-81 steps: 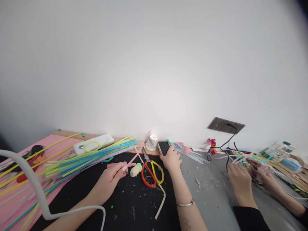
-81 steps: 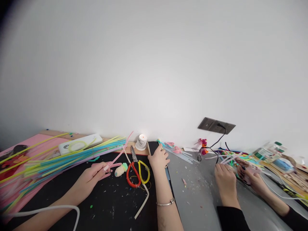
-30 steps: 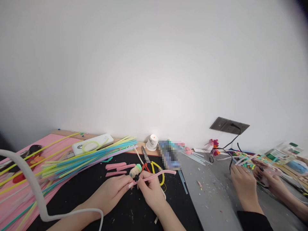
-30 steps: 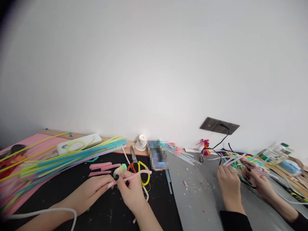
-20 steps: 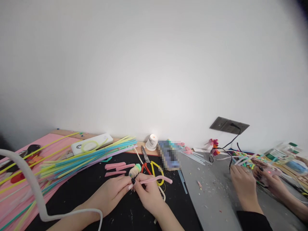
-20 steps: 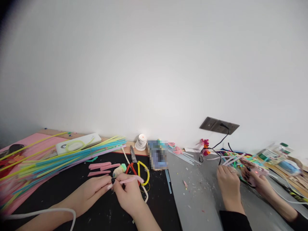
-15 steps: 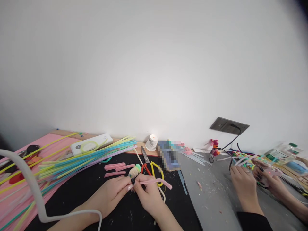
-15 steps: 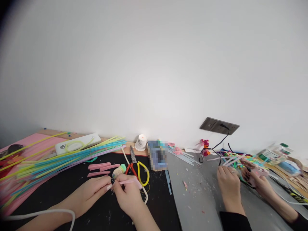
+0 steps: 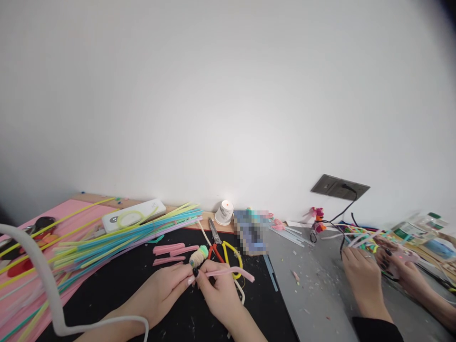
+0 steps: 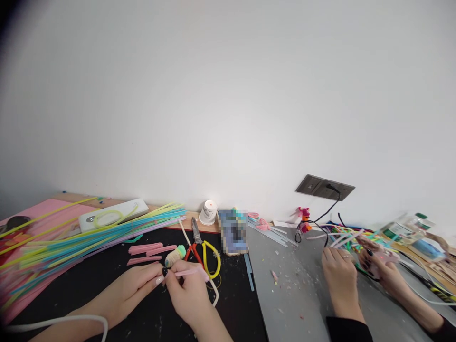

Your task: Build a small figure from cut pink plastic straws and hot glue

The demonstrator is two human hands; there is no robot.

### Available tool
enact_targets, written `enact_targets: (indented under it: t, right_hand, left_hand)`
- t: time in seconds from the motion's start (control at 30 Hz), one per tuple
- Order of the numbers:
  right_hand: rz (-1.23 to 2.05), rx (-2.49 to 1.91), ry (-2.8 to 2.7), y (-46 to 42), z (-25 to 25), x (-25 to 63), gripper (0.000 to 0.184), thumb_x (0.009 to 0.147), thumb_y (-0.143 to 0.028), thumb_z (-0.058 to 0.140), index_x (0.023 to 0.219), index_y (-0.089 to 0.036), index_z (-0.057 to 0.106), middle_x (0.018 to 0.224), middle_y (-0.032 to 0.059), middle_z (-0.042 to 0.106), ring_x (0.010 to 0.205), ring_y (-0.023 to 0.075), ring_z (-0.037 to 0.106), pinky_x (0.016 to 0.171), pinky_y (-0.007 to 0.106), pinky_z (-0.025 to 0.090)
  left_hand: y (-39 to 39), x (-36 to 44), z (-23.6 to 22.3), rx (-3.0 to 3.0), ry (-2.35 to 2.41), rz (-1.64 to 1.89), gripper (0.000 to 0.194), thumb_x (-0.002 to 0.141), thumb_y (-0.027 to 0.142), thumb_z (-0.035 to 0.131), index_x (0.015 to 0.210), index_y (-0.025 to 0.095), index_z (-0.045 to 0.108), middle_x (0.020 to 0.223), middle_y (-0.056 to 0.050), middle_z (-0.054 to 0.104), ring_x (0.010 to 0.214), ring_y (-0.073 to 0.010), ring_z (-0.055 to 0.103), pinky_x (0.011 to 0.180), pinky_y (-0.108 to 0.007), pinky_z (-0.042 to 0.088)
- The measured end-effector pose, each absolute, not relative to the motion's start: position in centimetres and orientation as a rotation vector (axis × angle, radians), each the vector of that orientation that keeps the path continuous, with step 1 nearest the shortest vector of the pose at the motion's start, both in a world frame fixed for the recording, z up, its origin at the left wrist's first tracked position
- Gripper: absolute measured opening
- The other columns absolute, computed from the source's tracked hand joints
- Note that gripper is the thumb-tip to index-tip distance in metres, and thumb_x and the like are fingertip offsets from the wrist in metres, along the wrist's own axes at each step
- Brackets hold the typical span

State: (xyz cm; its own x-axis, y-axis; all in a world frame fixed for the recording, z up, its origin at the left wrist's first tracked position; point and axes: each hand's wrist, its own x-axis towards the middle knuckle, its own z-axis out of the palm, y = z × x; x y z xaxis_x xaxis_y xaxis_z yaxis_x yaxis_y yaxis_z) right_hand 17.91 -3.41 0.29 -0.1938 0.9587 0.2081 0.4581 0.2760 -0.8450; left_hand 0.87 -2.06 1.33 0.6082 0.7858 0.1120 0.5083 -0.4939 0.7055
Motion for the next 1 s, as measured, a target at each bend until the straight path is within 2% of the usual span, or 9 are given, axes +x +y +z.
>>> enact_targets:
  t: [1.0]
  right_hand:
    - [0.822,-1.238,-1.799,-3.43,0.42,17.90,0.031,0.086,-0.025,0.049,0.057,-0.016,0.052,0.053,-0.0042,0.043,0.051,0.0091,0.041,0.050,0.020,0.029]
  left_hand:
    - [-1.79,0.87,1.46,2.256,1.032,0.557,0.029,0.093,0.027,0.029,0.070,0.019,0.045,0.071,-0.001,0.056,0.065,-0.0158,0.053,0.060,-0.024,0.038]
